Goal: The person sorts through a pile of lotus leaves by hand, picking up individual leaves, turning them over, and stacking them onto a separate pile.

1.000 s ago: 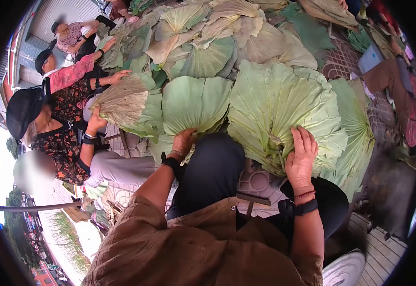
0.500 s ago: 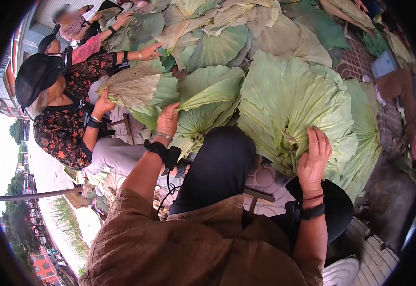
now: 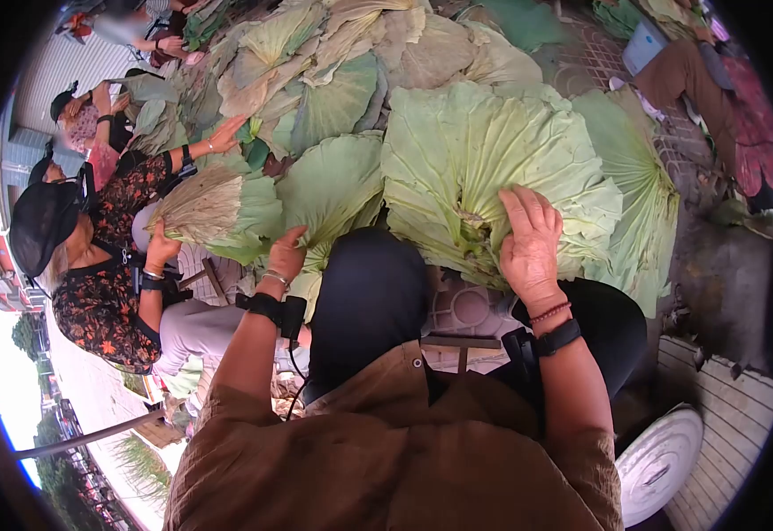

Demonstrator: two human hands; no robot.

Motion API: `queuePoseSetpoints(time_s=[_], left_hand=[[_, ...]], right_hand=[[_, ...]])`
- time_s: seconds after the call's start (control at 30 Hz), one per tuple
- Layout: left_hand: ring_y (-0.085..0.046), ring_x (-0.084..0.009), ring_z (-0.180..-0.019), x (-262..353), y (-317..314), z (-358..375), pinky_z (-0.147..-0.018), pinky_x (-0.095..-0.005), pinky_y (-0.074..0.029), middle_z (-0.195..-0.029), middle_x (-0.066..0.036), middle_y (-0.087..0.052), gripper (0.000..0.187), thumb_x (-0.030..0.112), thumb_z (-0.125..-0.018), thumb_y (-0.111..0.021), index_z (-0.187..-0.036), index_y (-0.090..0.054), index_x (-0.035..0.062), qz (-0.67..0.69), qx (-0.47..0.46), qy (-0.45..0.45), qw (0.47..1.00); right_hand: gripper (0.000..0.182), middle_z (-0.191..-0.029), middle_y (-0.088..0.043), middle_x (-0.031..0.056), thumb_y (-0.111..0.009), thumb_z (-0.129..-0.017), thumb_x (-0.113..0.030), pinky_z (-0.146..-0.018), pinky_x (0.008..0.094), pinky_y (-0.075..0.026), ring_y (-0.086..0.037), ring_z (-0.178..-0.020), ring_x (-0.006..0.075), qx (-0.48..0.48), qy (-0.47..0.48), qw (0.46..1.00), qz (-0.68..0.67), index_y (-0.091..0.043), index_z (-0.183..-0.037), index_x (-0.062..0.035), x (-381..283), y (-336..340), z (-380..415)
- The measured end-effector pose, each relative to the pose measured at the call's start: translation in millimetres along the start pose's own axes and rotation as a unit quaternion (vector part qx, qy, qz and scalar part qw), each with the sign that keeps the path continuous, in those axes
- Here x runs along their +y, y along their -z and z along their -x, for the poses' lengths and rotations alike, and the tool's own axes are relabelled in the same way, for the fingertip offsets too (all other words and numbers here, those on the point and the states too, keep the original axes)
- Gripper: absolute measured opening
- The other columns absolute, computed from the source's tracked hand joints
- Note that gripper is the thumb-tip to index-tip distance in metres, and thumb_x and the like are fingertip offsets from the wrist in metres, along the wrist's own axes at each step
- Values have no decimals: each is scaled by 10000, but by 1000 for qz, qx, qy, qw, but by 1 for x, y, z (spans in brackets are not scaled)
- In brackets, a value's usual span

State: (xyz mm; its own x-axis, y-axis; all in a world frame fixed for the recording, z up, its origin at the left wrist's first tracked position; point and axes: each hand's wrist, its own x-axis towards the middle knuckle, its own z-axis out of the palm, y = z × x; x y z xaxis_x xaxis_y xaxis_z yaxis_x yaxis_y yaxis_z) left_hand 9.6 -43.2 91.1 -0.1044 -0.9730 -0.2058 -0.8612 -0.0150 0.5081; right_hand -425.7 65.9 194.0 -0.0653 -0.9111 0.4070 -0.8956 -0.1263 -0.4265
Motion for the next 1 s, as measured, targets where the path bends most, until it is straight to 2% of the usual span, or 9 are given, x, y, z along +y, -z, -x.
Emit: queuePoseSetpoints(time_s=[0.07, 0.17, 0.23, 0.37, 0.47, 0.73, 0.83, 0.93, 1.0], left_hand=[[-621, -334, -1039, 40, 25, -10, -891, -381, -488, -1157, -167, -638, 421, 84, -779, -598, -1198, -609, 120, -16, 19, -18, 1000], [-622, -330, -1023, 125, 55, -9, -887, -381, -488, -1169, -149, -633, 398, 76, -797, -599, -1194, -604, 102, 129, 42, -92, 986], [-606, -218, -1082, 191, 62, 3, -919, -338, -477, -1212, -119, -615, 392, 64, -823, -620, -1213, -593, 90, 112, -20, -186, 976], [-532, -302, -1173, 267, 26, 17, -1001, -384, -422, -1283, -114, -561, 471, 153, -791, -688, -1245, -569, 103, 67, -56, -377, 922], [-495, -306, -1208, 293, -11, 20, -1037, -391, -382, -1281, -99, -569, 483, 197, -776, -718, -1237, -587, 136, -1, -51, -430, 902], [-532, -301, -1146, 287, -26, 5, -998, -384, -417, -1207, -107, -624, 366, 199, -791, -704, -1148, -663, 130, 86, -89, -405, 906], [-543, -243, -1143, 283, -27, 0, -993, -340, -418, -1246, -92, -609, 336, 146, -850, -671, -1185, -651, 125, 105, -115, -395, 905], [-574, -166, -1049, 285, -25, -5, -940, -291, -441, -1141, -55, -647, 301, 152, -898, -638, -1192, -642, 88, 218, -164, -317, 908], [-570, -99, -943, 287, -22, -6, -862, -243, -456, -1002, 5, -647, 279, 175, -936, -607, -1178, -635, 38, 296, -208, -211, 908]], right_hand=[[603, -1284, -498, 123, -500, -664, 30, -1025, 457, -305, -429, -1203, 333, 1, -11, 1000, 4, -535, -1257, -73, -1, 0, 0], [600, -1268, -504, 121, -521, -656, 16, -1005, 456, -318, -441, -1189, 329, 10, -8, 1000, 7, -536, -1248, -76, -1, 2, 0], [607, -1253, -510, 122, -528, -649, 9, -991, 461, -328, -450, -1169, 330, 17, 1, 1000, -1, -535, -1250, -77, 0, 2, 1], [611, -1239, -518, 119, -532, -639, 4, -981, 456, -335, -455, -1161, 324, 33, 8, 999, -7, -537, -1244, -76, 0, 2, 3], [614, -1236, -522, 113, -544, -636, -1, -984, 451, -335, -458, -1163, 314, 34, 0, 999, -8, -537, -1245, -77, -2, 7, 4], [601, -1291, -503, 128, -555, -669, -1, -1033, 466, -313, -436, -1225, 321, 6, -17, 999, -32, -515, -1265, -65, -2, 9, 6], [615, -1290, -500, 134, -555, -663, 5, -1031, 469, -314, -435, -1223, 324, 23, -20, 999, -33, -501, -1272, -49, -4, 7, 3], [621, -1285, -498, 139, -555, -658, 9, -1029, 472, -314, -432, -1222, 330, 44, -27, 998, -30, -490, -1273, -38, -7, 8, -1], [622, -1282, -497, 141, -554, -656, 11, -1028, 474, -315, -429, -1224, 332, 57, -28, 998, -25, -487, -1272, -34, -7, 8, -1]])
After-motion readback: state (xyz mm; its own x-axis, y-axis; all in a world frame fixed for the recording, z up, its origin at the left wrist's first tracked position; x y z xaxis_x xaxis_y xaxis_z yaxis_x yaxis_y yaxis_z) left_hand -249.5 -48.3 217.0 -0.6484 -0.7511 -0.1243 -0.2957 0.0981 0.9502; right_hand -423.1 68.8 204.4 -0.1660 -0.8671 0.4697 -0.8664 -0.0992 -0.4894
